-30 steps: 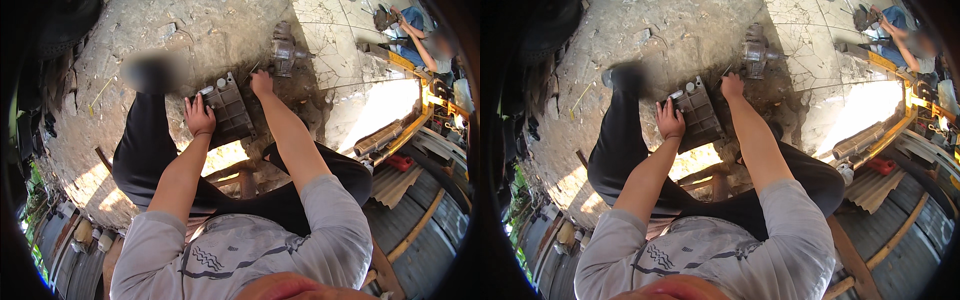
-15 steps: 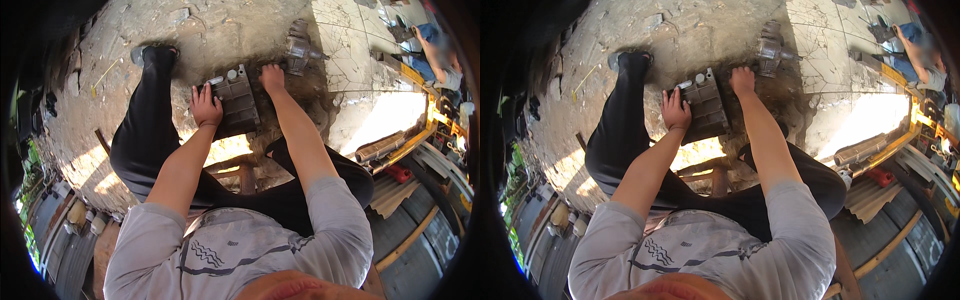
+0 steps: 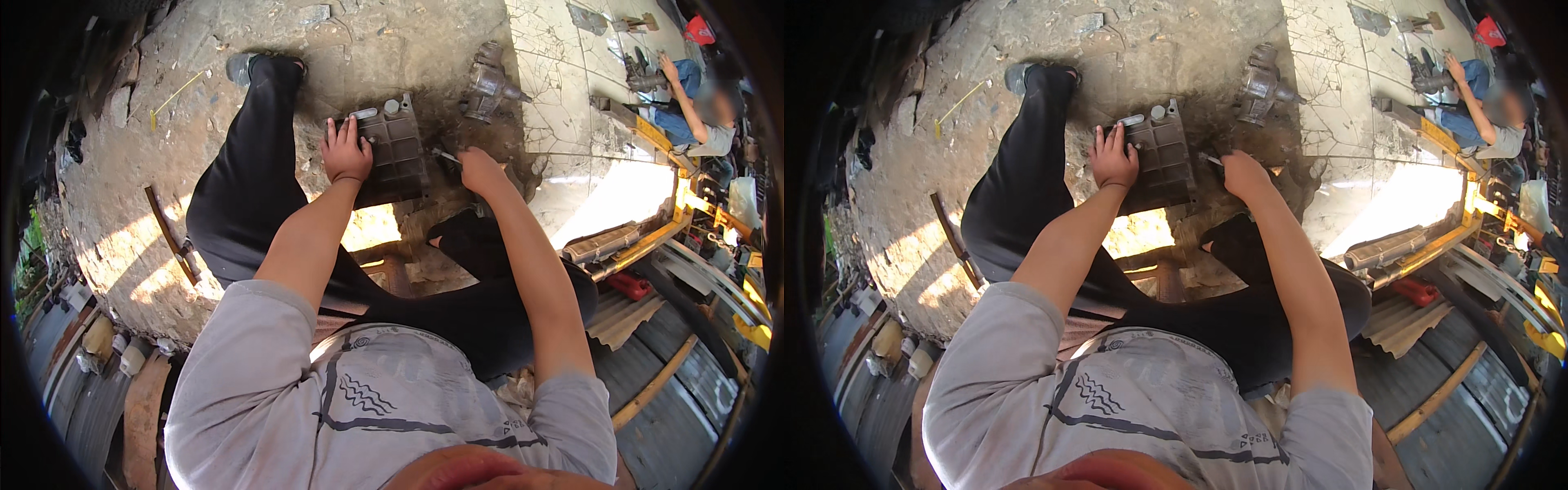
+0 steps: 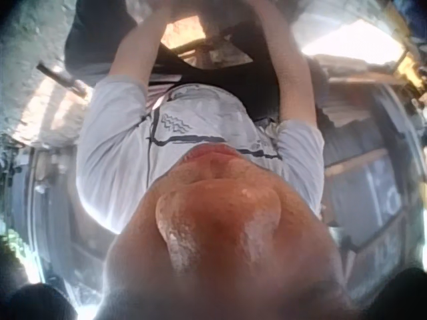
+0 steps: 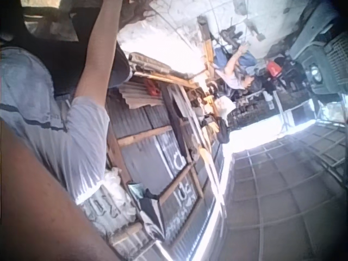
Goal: The person sits on the ground and uses a screwdriver to scrape and clean the interior surfaces of a metal mechanical housing. They repeatedly scrape edges and corners, then wipe the interior with their fingers.
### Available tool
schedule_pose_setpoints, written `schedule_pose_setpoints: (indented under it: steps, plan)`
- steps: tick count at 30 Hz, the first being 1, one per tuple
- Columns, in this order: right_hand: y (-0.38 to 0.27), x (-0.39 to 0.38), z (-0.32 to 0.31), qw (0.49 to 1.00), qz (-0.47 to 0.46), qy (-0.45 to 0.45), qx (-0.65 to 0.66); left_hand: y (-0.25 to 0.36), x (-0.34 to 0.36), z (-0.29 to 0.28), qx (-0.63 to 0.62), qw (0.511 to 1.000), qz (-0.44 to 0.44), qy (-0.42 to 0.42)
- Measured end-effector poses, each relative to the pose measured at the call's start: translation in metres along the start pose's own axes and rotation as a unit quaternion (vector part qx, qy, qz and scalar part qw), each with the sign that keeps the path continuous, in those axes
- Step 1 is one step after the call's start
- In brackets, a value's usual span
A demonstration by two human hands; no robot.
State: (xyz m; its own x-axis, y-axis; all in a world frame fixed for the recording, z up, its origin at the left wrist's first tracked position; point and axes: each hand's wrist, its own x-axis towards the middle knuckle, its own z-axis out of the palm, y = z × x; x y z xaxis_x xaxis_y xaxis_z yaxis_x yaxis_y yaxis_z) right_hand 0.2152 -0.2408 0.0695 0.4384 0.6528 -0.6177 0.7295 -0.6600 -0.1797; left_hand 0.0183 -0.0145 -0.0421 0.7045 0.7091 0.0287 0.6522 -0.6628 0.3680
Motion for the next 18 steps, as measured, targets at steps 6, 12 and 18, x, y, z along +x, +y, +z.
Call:
schedule_pose_setpoints:
  steps: [6,12,18]
  plan:
    - [-0.057,-0.105,-0.056,0.997,-0.004,0.029,0.074,-0.003,0.000,0.000,-0.001,1.000,-0.003,0.009]
    - [-0.080,-0.089,-0.009,0.996,-0.023,0.005,0.084,-0.005,-0.001,0.003,-0.002,1.000,0.005,0.016]
    - [-0.006,-0.054,0.002,0.965,0.148,0.198,0.089,-0.003,0.001,0.000,-0.009,1.000,0.005,0.018]
